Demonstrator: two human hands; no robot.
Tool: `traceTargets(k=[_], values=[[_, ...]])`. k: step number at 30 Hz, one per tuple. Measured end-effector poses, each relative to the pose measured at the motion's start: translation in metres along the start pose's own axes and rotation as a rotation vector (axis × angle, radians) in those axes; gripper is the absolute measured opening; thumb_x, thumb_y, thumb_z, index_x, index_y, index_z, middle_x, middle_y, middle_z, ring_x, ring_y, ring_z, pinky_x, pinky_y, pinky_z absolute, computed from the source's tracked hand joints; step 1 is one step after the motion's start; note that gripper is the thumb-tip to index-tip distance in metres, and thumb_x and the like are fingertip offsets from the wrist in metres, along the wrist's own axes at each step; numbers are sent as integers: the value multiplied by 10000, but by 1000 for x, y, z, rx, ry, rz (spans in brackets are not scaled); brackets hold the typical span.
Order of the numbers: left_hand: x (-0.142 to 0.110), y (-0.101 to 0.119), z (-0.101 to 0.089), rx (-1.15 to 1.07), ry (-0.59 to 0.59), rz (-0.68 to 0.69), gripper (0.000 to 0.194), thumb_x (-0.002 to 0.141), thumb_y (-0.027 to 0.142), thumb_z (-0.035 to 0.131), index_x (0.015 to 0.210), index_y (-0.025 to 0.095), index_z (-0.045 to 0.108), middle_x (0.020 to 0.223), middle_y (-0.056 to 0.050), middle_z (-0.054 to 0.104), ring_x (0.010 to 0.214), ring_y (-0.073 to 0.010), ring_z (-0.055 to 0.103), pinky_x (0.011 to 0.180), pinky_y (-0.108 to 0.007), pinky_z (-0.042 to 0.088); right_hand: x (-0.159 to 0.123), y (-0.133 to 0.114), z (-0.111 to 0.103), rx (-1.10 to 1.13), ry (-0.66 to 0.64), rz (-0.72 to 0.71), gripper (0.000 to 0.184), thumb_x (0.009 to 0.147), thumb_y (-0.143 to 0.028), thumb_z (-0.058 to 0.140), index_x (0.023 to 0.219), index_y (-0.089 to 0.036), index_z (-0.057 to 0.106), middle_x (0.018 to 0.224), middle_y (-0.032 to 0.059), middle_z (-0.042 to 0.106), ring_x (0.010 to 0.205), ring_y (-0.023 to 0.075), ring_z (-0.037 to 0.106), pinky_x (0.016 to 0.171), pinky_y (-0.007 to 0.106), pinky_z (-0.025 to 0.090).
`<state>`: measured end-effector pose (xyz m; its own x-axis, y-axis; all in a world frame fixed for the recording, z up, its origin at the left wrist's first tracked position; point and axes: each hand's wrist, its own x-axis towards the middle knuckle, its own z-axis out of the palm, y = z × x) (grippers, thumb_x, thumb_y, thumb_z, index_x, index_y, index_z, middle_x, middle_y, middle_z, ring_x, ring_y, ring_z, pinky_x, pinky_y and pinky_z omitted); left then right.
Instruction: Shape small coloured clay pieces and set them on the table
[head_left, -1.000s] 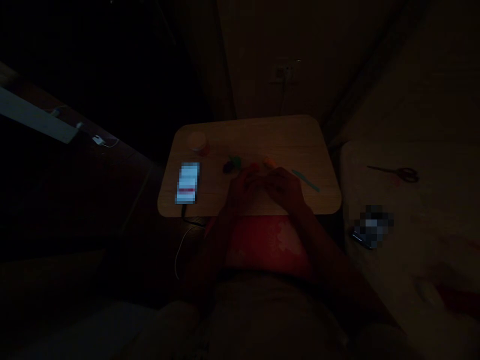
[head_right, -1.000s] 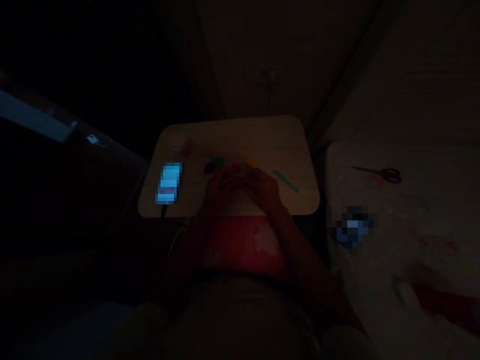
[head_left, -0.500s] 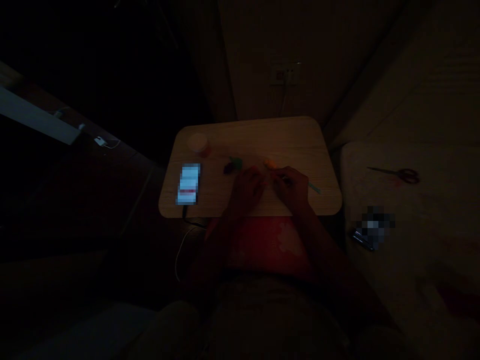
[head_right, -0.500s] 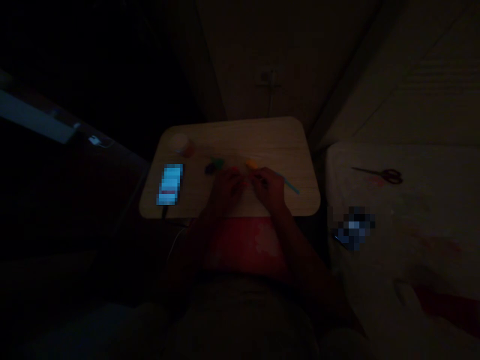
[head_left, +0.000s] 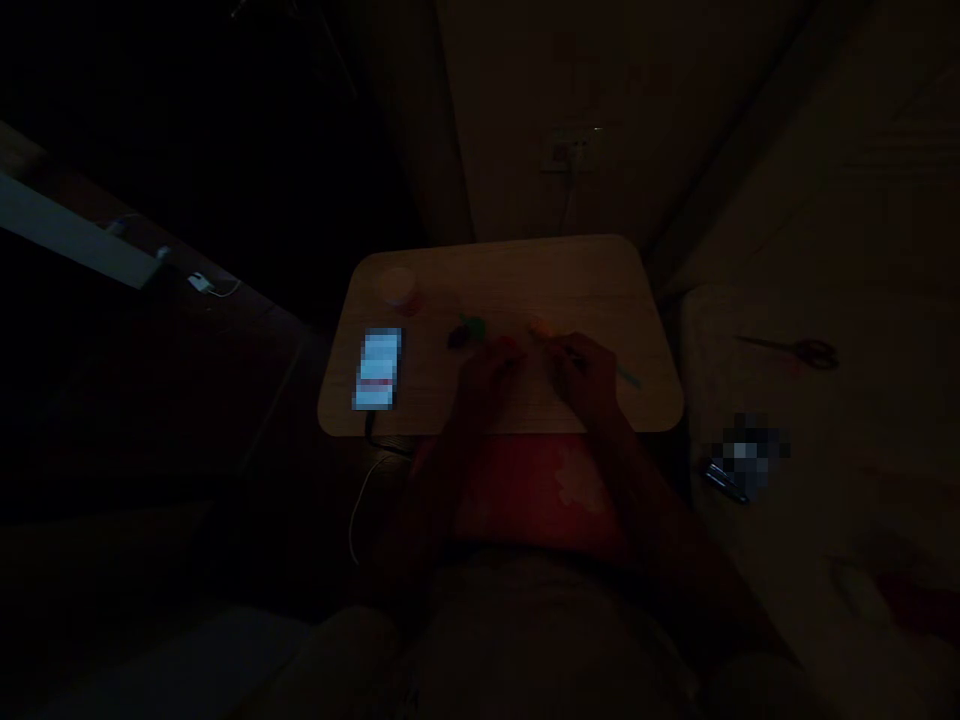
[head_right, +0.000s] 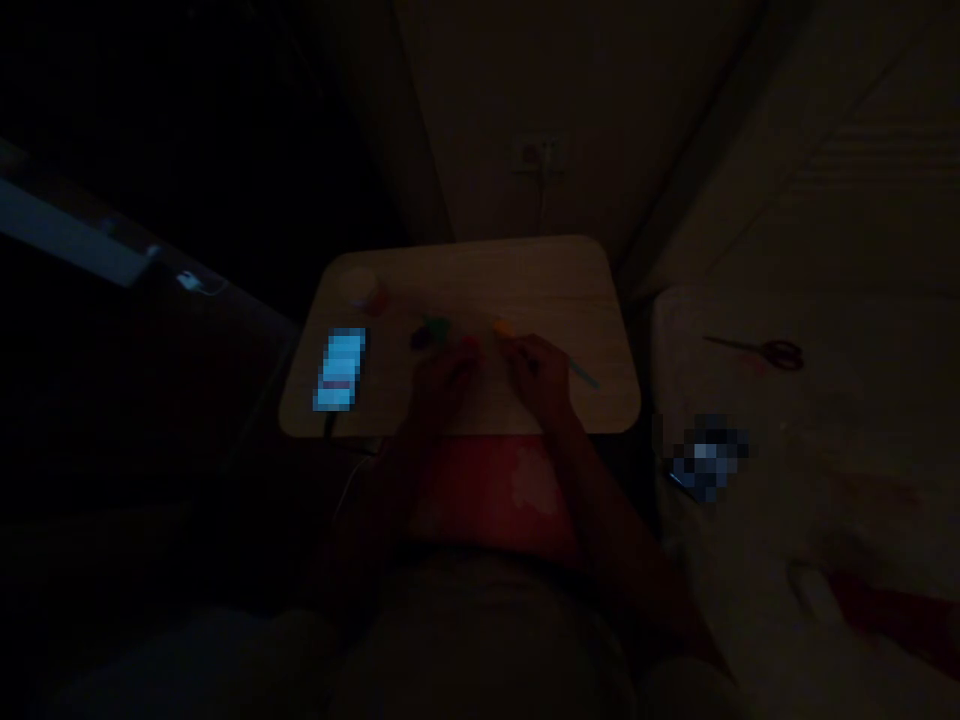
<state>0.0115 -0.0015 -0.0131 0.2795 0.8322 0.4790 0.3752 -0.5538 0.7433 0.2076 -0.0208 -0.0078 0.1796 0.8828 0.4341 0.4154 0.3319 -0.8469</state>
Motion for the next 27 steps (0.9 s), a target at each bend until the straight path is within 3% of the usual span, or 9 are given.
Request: traceTargets(k=[4, 16, 27], values=[[-2, 0, -2, -130, 115, -133, 215, 952, 403, 770, 1026, 204, 806, 1042, -76, 809, 866, -190, 768, 811, -327, 633, -1, 3, 2, 48, -28, 21, 148, 927, -325, 693, 947, -244, 815, 986, 64, 835, 878, 226, 766, 760, 345, 597], [1, -3, -4, -70, 72, -48, 168, 941, 368, 786, 975, 206, 814, 1068, -86, 809, 1000, -215, 767, 916, -380, 635, -2, 2, -1, 27, -75, 23, 129, 883, -309, 730, 858, -224, 824, 892, 66, 836, 774, 215, 756, 733, 341, 586], [1, 3, -5, -48, 53, -59, 216, 955, 410, 761, 969, 196, 782, 1040, -78, 777, 922, -193, 740, 838, -333, 621, -2, 3, 2, 49, -101, 81, 126, 804, -342, 789, 819, -218, 810, 825, 53, 814, 702, 198, 714, 677, 321, 564]])
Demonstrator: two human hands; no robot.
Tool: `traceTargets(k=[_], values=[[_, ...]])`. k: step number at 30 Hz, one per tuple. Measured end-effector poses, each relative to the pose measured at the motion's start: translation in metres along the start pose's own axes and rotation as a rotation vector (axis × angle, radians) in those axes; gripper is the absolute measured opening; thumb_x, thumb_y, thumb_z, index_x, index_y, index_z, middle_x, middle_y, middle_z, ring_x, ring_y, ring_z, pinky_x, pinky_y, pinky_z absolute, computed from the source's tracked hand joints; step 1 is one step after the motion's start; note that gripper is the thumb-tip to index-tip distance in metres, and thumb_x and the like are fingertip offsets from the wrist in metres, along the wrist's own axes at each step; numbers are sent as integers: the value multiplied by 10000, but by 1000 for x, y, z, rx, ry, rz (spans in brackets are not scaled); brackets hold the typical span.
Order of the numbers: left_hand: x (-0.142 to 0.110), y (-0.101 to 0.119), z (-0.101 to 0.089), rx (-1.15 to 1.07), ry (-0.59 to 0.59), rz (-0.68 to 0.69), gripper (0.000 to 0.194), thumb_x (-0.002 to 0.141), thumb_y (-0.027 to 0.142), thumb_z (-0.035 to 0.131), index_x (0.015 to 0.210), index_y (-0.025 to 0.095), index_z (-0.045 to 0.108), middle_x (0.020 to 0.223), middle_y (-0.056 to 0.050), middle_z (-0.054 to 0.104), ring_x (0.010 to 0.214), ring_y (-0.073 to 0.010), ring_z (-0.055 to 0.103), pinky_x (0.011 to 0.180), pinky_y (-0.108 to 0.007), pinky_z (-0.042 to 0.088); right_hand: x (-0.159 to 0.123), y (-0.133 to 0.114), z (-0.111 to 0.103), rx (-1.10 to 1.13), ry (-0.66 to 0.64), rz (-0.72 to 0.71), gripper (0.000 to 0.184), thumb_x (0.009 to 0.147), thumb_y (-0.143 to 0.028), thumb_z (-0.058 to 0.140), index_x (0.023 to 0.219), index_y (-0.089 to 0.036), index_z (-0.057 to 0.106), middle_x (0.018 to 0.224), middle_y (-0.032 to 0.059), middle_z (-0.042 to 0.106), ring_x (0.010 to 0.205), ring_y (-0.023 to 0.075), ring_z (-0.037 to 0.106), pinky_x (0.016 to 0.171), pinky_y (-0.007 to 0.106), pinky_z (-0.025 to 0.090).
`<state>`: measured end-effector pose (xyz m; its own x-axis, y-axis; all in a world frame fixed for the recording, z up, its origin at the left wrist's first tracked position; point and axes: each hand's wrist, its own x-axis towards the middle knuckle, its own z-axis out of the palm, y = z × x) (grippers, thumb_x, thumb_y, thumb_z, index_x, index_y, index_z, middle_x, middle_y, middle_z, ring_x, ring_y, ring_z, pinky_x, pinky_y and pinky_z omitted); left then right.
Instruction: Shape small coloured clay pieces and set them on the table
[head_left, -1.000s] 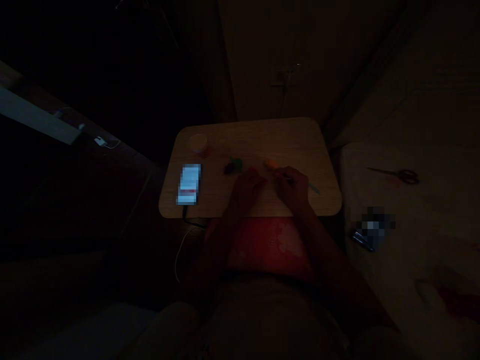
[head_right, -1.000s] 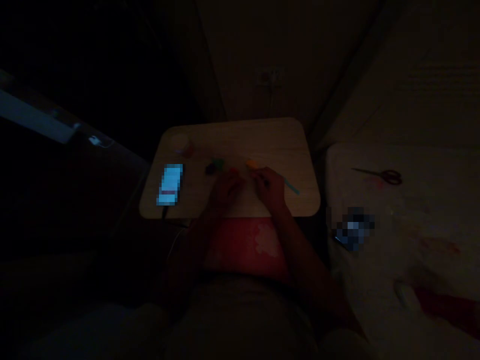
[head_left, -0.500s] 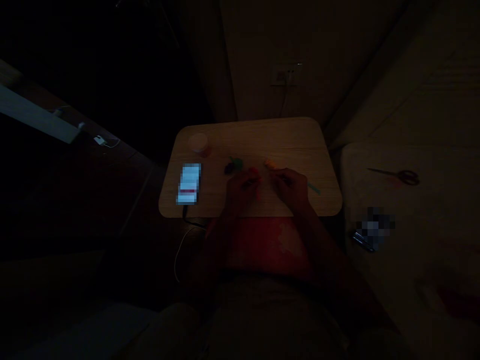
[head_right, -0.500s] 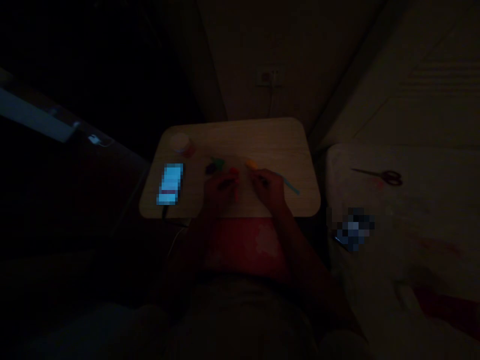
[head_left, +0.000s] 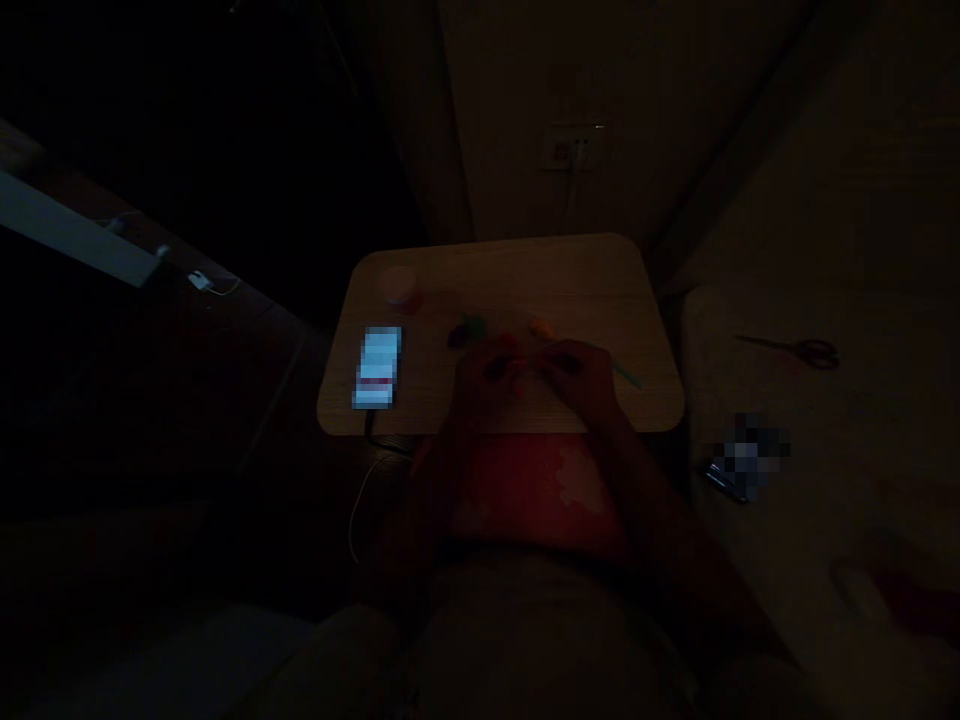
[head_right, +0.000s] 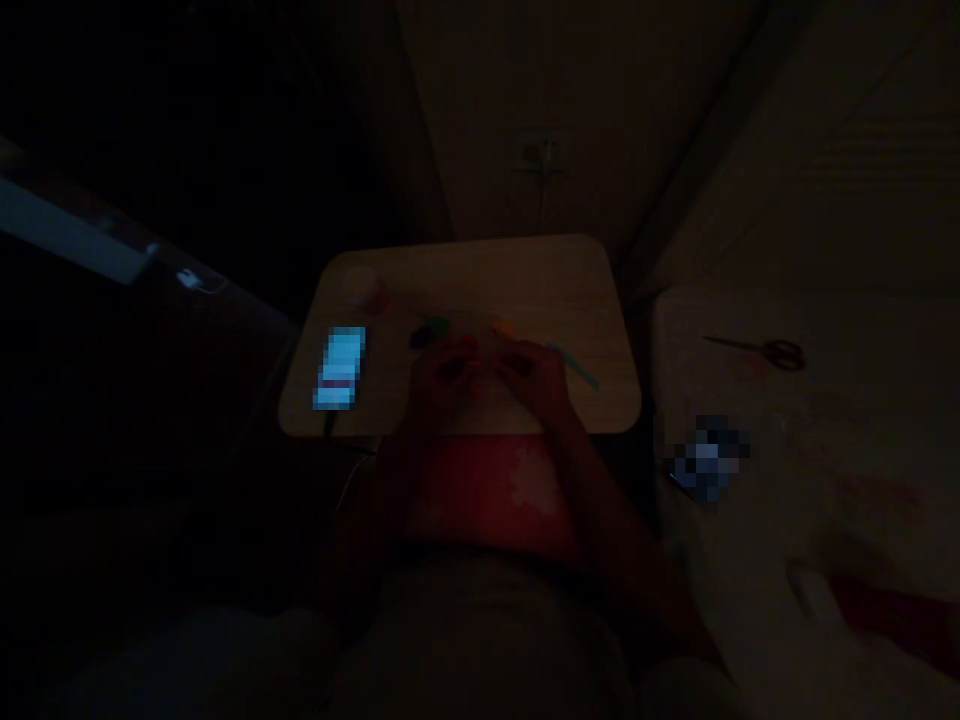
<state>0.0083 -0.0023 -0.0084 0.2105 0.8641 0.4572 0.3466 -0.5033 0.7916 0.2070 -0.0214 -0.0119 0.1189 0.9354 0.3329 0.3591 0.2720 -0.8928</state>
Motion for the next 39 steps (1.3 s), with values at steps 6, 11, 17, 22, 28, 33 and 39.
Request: traceTargets(k=[6, 11, 17, 22, 28, 33, 39], values=[[1, -1, 0, 41, -14, 2, 224, 959, 420, 754, 957, 198, 777, 1031, -80, 773, 963, -211, 735, 910, -380, 614, 0, 0, 0, -6, 3, 44, 128, 750, -318, 821, 758, -200, 773, 667, 10, 736, 588, 156, 621, 569, 271, 477], [1, -4, 1, 57, -20, 17, 247, 957, 449, 752, 948, 202, 774, 1007, -75, 777, 961, -214, 735, 898, -372, 612, 0, -1, 0, 19, -4, 53, 174, 789, -365, 812, 738, -203, 770, 655, 11, 741, 573, 165, 626, 553, 277, 466], [0, -3, 2, -19, -33, -21, 350, 961, 544, 718, 966, 199, 776, 1026, -79, 777, 881, -197, 746, 789, -328, 626, 0, 0, 0, 23, 7, -3, 205, 875, -377, 737, 769, -210, 791, 701, 35, 763, 613, 193, 674, 607, 313, 521], [-2, -3, 4, -104, -66, -77, 340, 958, 527, 728, 981, 192, 778, 937, -56, 788, 703, -159, 727, 706, -295, 612, 0, 3, -1, 1, -14, -40, 183, 914, -340, 685, 857, -223, 813, 821, 52, 807, 737, 217, 733, 721, 349, 581], [-2, -4, 4, -105, -72, -84, 283, 960, 462, 740, 1005, 186, 784, 947, -63, 796, 727, -161, 741, 712, -289, 613, 3, 0, -2, 30, -27, -129, 119, 891, -293, 730, 857, -242, 832, 916, 64, 835, 847, 225, 768, 809, 371, 599], [-3, -3, 4, -101, -66, -90, 272, 961, 447, 740, 1039, 192, 795, 1018, -77, 809, 780, -171, 759, 751, -299, 629, 3, -1, -3, 10, -39, -122, 149, 912, -339, 722, 927, -265, 850, 962, 62, 837, 877, 229, 767, 829, 386, 607], [-3, -7, 4, -71, -80, -67, 281, 971, 464, 724, 1019, 197, 794, 993, -75, 806, 807, -188, 766, 774, -323, 641, 1, 9, 1, 40, -43, -54, 270, 907, -351, 717, 1133, -259, 835, 1065, 81, 841, 903, 234, 774, 830, 387, 620]])
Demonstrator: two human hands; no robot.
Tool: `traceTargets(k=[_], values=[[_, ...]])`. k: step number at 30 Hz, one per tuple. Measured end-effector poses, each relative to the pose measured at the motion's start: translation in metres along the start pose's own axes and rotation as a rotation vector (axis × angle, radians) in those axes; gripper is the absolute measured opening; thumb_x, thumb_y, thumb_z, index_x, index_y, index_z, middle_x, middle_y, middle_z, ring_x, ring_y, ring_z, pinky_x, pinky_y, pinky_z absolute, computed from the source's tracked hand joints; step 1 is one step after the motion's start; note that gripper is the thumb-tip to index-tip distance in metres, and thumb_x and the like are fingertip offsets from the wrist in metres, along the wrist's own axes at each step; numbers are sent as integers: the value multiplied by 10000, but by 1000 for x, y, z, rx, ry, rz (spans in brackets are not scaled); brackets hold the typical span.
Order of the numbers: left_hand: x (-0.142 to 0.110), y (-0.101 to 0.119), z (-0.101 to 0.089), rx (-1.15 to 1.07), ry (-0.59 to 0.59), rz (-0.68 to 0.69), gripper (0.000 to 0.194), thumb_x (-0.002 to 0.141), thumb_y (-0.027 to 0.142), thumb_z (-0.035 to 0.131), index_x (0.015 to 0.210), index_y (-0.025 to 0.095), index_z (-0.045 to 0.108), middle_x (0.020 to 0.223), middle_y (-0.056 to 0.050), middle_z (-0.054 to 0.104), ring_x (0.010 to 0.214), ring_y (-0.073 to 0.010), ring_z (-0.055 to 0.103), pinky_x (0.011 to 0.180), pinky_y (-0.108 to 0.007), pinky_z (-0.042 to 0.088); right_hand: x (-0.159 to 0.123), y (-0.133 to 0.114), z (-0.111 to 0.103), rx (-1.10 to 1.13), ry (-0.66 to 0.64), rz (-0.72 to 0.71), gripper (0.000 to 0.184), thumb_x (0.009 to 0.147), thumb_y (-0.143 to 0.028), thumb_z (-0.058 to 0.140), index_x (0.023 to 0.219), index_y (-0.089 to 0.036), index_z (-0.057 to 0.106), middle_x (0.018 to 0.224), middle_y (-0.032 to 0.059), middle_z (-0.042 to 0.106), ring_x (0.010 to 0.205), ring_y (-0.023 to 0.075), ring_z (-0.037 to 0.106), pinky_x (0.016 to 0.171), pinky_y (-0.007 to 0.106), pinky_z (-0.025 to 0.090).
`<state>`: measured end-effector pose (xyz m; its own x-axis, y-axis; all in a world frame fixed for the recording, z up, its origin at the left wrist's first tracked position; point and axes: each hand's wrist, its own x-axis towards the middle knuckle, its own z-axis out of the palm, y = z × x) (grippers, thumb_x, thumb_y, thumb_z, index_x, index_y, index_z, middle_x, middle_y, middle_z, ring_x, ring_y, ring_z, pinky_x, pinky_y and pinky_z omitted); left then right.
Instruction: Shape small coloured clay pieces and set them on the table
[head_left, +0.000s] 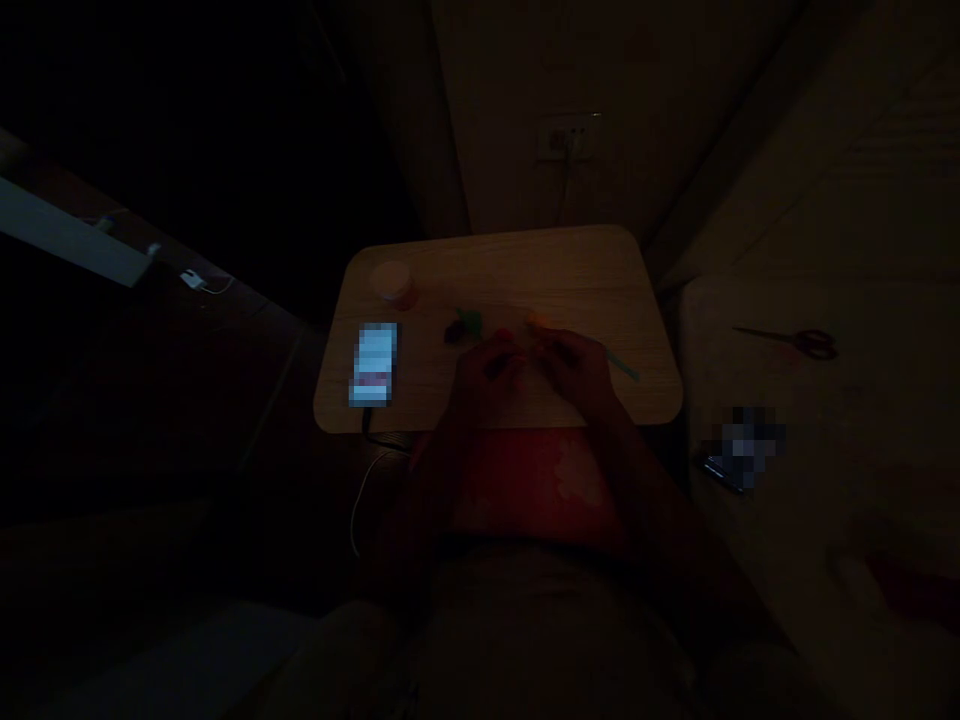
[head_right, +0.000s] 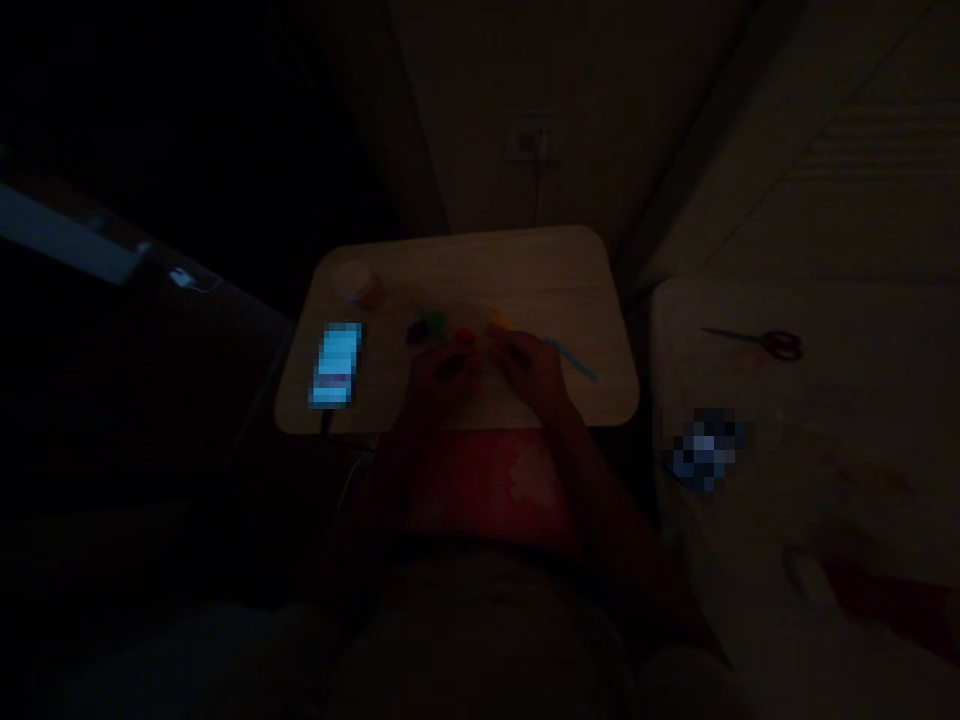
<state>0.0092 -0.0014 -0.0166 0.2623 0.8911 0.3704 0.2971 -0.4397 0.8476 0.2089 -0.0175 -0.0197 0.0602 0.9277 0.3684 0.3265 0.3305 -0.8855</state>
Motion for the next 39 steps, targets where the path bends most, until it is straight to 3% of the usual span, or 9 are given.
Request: traceTargets(k=[2, 8, 13, 20, 23, 30, 39], values=[[0, -1, 0, 1, 0, 2, 287, 970, 470, 725, 1024, 196, 794, 1013, -78, 805, 818, -189, 766, 781, -326, 641, 0, 1, 0, 12, 7, 35, 279, 877, -350, 741, 1119, -248, 835, 1051, 81, 844, 878, 235, 776, 795, 372, 621], [1, 4, -2, 11, 5, 18, 231, 963, 419, 743, 997, 196, 795, 1018, -75, 802, 921, -208, 768, 842, -333, 631, 1, -8, -2, -27, -6, 28, 120, 842, -314, 739, 813, -222, 811, 795, 44, 805, 688, 196, 709, 670, 315, 548], [0, 4, -2, 21, -2, 15, 184, 965, 370, 739, 988, 195, 790, 1018, -67, 799, 875, -190, 758, 808, -312, 616, 1, -15, -2, -55, 10, 65, 269, 896, -408, 680, 716, -211, 712, 620, 7, 666, 566, 158, 562, 558, 291, 414], [0, -1, 0, -24, 2, 16, 204, 968, 384, 731, 997, 189, 784, 1002, -69, 796, 839, -182, 758, 786, -300, 618, 3, -19, -3, -76, 36, 35, 481, 1002, -489, 532, 608, -239, 414, 552, -31, 421, 538, 129, 391, 542, 300, 296], [0, -1, 0, -29, 14, 22, 210, 960, 390, 741, 980, 186, 786, 1001, -75, 800, 876, -193, 764, 811, -306, 624, 3, -19, -3, -26, 22, 26, 376, 1005, -471, 541, 712, -240, 496, 621, -25, 482, 598, 147, 453, 573, 292, 349], [-1, 0, 0, -67, 8, -4, 218, 948, 398, 749, 978, 186, 787, 973, -63, 791, 724, -149, 731, 674, -250, 600, 0, -8, 0, 87, 28, 40, 130, 911, -349, 687, 886, -224, 710, 865, 39, 727, 736, 184, 661, 668, 308, 501], [1, 6, -1, -45, 9, 32, 199, 949, 373, 736, 946, 181, 787, 972, -69, 786, 802, -170, 738, 680, -252, 600, 0, -11, -4, 11, 16, -16, 169, 899, -366, 704, 815, -228, 753, 835, 49, 772, 760, 207, 690, 711, 339, 533]])
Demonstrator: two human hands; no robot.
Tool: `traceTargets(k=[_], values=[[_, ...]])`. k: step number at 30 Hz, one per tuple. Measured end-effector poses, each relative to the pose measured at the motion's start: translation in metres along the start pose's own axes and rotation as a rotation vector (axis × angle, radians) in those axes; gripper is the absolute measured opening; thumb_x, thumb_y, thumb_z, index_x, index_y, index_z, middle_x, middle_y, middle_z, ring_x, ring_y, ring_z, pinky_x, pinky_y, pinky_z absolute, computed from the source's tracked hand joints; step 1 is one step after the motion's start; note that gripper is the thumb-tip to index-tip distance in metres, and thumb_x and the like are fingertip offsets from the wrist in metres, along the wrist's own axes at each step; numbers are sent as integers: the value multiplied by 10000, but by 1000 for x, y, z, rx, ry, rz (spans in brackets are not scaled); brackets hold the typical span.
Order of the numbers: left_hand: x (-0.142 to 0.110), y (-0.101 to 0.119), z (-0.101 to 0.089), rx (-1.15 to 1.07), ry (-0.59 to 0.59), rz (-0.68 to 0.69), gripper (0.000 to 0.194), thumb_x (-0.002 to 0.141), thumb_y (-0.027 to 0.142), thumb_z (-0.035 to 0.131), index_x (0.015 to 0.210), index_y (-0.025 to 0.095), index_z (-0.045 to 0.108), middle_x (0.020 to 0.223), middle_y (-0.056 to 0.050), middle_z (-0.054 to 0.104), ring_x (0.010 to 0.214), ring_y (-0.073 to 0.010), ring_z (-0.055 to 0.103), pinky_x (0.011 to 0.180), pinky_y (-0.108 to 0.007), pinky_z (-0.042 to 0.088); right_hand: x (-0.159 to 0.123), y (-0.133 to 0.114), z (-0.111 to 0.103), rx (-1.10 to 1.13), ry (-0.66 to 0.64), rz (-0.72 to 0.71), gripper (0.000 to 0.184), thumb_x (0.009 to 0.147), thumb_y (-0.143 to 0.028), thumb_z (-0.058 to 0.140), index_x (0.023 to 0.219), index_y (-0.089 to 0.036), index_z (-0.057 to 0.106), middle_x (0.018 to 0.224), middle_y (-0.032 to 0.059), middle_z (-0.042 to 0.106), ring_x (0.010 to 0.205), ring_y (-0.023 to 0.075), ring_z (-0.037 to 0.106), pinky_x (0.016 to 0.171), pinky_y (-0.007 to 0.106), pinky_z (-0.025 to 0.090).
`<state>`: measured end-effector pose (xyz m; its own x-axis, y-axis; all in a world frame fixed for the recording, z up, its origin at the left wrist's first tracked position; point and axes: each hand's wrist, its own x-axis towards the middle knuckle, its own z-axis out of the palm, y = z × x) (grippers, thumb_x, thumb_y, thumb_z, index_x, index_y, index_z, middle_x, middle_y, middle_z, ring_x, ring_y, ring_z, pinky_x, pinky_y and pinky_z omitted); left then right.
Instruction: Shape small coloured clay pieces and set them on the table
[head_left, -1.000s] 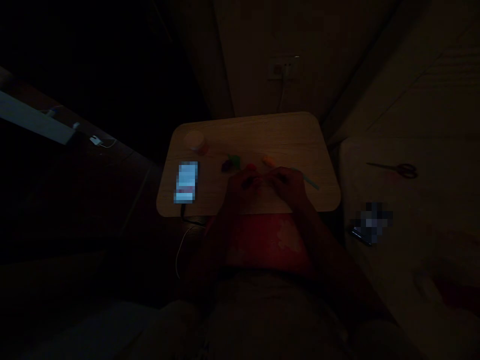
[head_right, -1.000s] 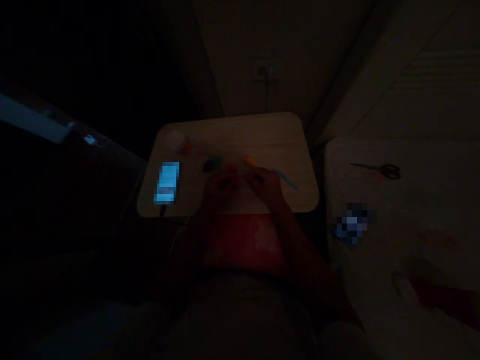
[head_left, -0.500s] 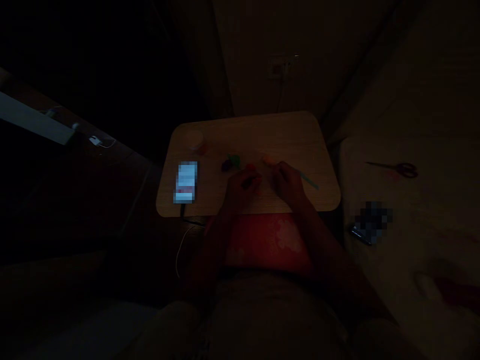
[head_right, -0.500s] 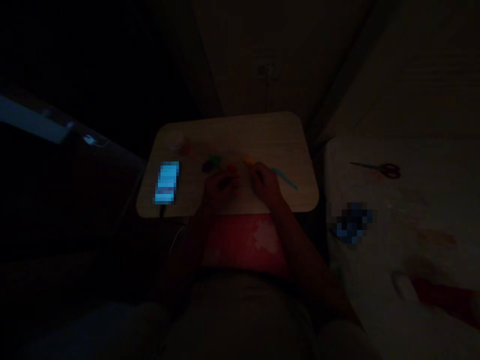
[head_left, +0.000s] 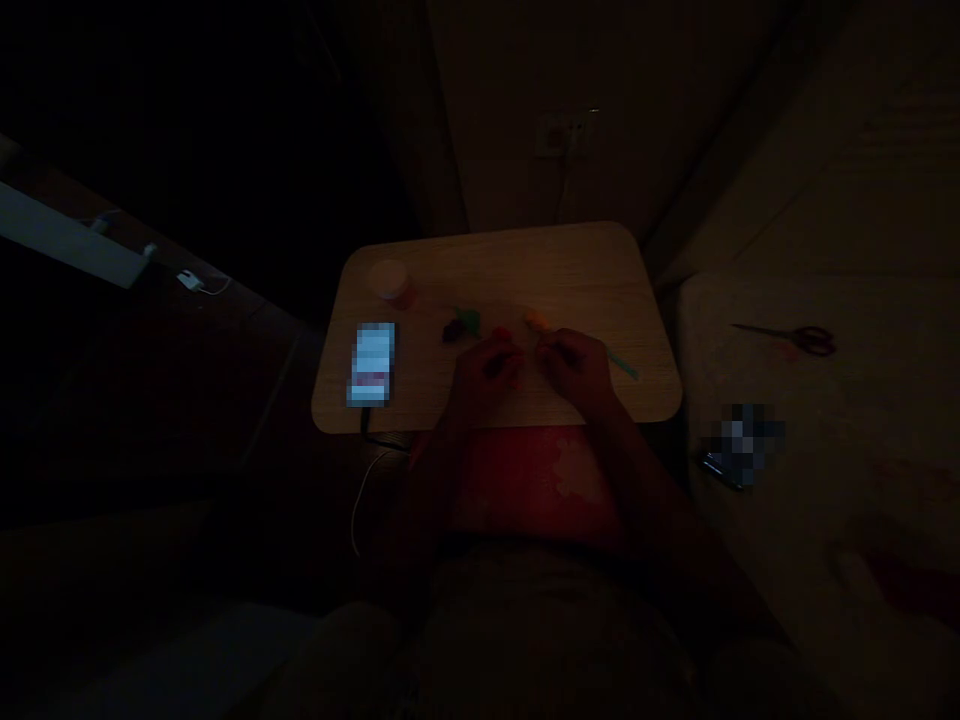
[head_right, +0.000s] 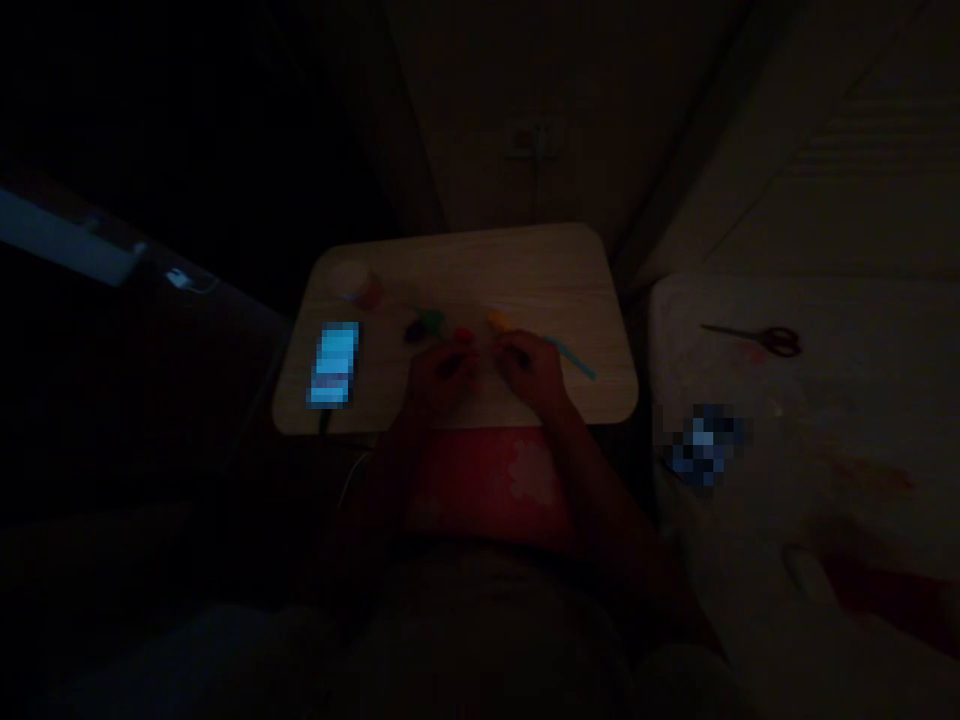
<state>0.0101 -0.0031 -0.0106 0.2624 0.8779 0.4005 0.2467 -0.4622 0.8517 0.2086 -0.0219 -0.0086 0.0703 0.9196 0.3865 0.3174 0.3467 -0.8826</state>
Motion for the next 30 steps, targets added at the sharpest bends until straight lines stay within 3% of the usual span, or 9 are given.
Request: traceTargets(k=[5, 10, 16, 22, 27, 30], values=[[0, 0, 0, 2, -2, -9, 155, 940, 329, 745, 968, 184, 792, 982, -68, 790, 840, -185, 748, 727, -275, 610, 2, -4, -2, -29, -76, -24, 243, 942, -324, 660, 739, -214, 736, 730, 35, 734, 682, 187, 660, 678, 326, 517], [-1, -4, 1, 16, -18, -38, 161, 951, 336, 732, 987, 191, 792, 969, -64, 792, 846, -184, 751, 768, -285, 617, 2, 0, 0, 24, -82, -57, 99, 897, -313, 752, 879, -242, 818, 895, 52, 809, 802, 211, 735, 752, 339, 567], [-2, -6, 2, -17, 0, -42, 238, 951, 424, 743, 989, 191, 778, 938, -53, 775, 729, -158, 722, 675, -266, 592, -1, 4, -1, 71, -69, -26, 128, 884, -348, 769, 951, -265, 840, 989, 66, 833, 883, 234, 774, 800, 369, 610], [-1, -3, 2, 0, 10, -47, 270, 949, 455, 747, 1002, 192, 777, 960, -64, 786, 790, -174, 738, 706, -272, 595, -4, 7, 2, 155, -53, 94, 220, 828, -373, 823, 1008, -246, 819, 968, 61, 841, 845, 234, 788, 759, 352, 635], [-2, -5, 1, -3, 13, -70, 284, 932, 467, 766, 1004, 193, 771, 981, -71, 793, 831, -183, 754, 746, -279, 603, -3, 5, 2, 107, -64, 107, 164, 820, -380, 835, 886, -233, 808, 901, 49, 833, 795, 216, 769, 752, 337, 618], [-2, -6, 2, -36, 22, -80, 292, 914, 473, 782, 982, 190, 766, 918, -58, 782, 735, -166, 736, 682, -264, 591, -2, 4, 1, 87, -60, 72, 132, 829, -360, 821, 865, -233, 812, 885, 48, 832, 789, 218, 763, 750, 343, 604]])
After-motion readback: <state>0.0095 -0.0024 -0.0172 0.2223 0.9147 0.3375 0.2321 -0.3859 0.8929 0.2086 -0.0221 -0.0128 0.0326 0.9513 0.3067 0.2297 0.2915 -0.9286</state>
